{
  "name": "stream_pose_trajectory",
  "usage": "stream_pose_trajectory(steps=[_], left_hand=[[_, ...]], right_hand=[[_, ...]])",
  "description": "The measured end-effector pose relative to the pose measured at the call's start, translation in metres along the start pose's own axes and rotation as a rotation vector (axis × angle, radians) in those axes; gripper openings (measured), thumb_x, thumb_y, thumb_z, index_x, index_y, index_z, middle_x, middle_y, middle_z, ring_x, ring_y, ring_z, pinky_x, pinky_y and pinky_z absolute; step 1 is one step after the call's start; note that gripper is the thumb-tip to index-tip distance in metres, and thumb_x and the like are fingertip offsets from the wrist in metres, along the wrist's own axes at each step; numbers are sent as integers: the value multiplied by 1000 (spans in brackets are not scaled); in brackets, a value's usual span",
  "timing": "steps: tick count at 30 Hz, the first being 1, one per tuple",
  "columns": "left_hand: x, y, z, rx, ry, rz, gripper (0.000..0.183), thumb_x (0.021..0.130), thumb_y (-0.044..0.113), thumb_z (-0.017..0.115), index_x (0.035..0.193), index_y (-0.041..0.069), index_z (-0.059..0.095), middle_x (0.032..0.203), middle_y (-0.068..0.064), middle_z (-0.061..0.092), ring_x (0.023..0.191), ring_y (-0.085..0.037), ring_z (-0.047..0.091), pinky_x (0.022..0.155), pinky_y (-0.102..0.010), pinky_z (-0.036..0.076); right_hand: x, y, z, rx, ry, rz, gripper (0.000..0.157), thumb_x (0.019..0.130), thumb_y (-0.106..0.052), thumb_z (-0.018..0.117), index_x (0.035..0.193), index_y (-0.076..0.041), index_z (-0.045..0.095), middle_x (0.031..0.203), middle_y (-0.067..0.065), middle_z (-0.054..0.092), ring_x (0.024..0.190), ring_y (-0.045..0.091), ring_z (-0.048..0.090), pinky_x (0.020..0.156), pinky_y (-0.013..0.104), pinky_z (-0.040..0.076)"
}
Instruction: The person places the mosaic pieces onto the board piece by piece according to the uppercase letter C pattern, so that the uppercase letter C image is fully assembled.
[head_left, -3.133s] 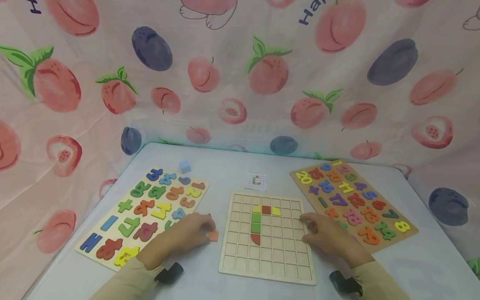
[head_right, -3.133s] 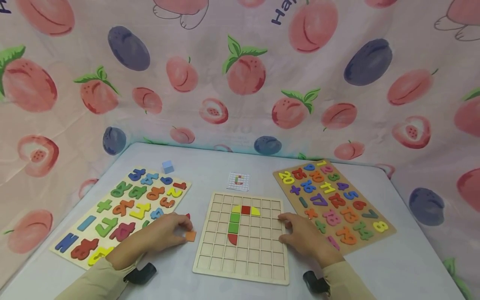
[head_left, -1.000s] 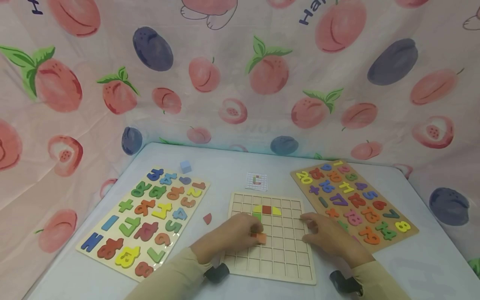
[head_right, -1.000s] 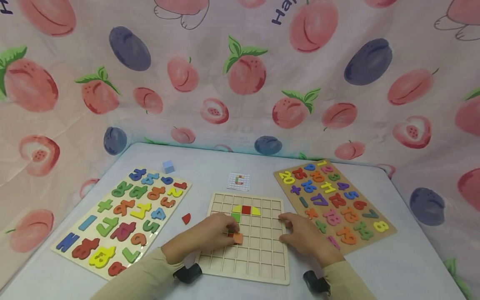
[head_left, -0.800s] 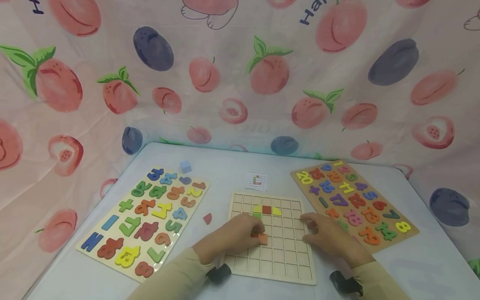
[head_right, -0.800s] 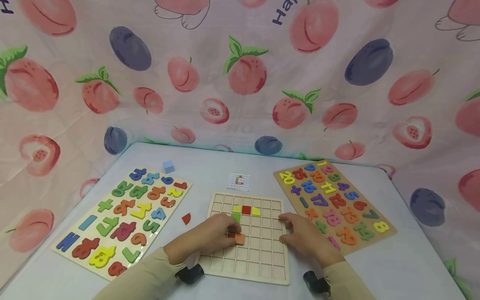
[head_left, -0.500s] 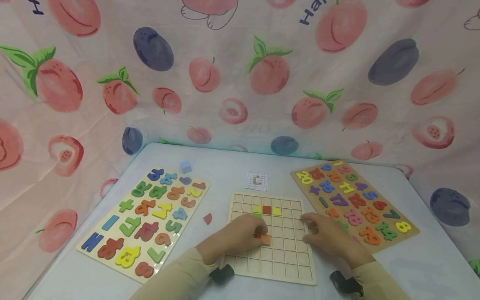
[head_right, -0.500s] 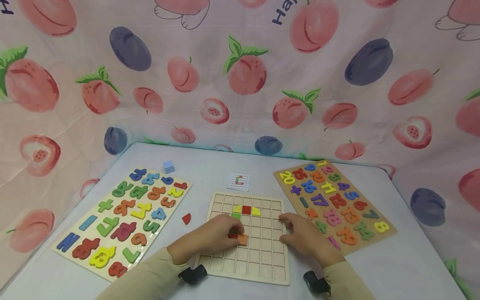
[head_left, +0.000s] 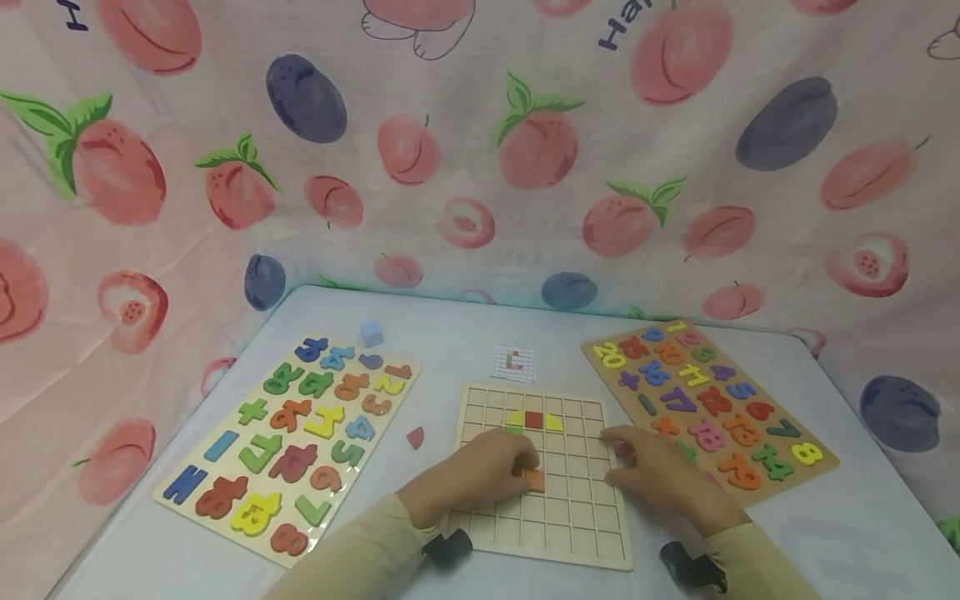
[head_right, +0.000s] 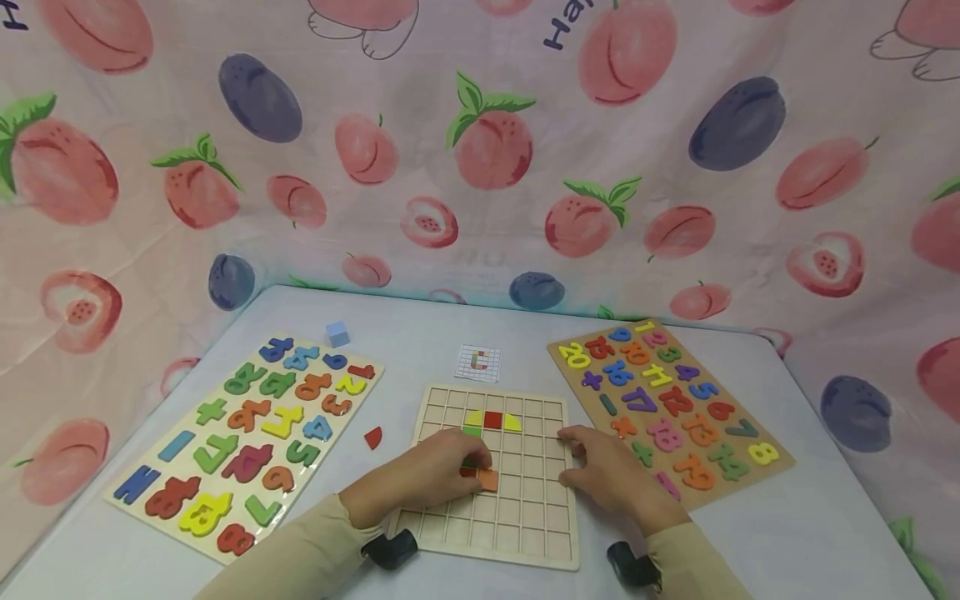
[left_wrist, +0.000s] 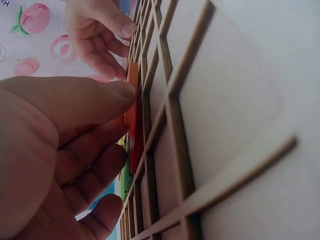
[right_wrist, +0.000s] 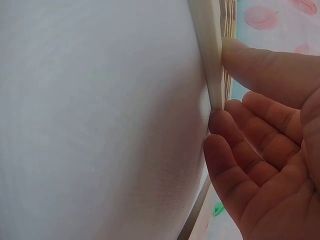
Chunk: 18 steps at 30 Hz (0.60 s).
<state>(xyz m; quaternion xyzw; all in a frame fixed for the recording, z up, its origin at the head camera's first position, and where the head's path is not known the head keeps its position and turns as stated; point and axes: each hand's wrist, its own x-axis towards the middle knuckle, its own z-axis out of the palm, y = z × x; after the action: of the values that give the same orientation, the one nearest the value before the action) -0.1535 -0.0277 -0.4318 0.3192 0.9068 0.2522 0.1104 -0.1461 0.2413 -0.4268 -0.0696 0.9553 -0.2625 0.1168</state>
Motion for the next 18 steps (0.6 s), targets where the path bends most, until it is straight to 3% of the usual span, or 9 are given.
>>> stream_pose_trajectory(steps=[18], left_hand=[[-1,-2,0,16,10,3,20,86,16,76,107,15,72,91,13,65,88,-5,53,84,-23,47]], right_hand=[[-1,1,-1,8,-1,-23,57,81,-20,81,133,-8,60,119,12,66,108,33,63,89,53,50]])
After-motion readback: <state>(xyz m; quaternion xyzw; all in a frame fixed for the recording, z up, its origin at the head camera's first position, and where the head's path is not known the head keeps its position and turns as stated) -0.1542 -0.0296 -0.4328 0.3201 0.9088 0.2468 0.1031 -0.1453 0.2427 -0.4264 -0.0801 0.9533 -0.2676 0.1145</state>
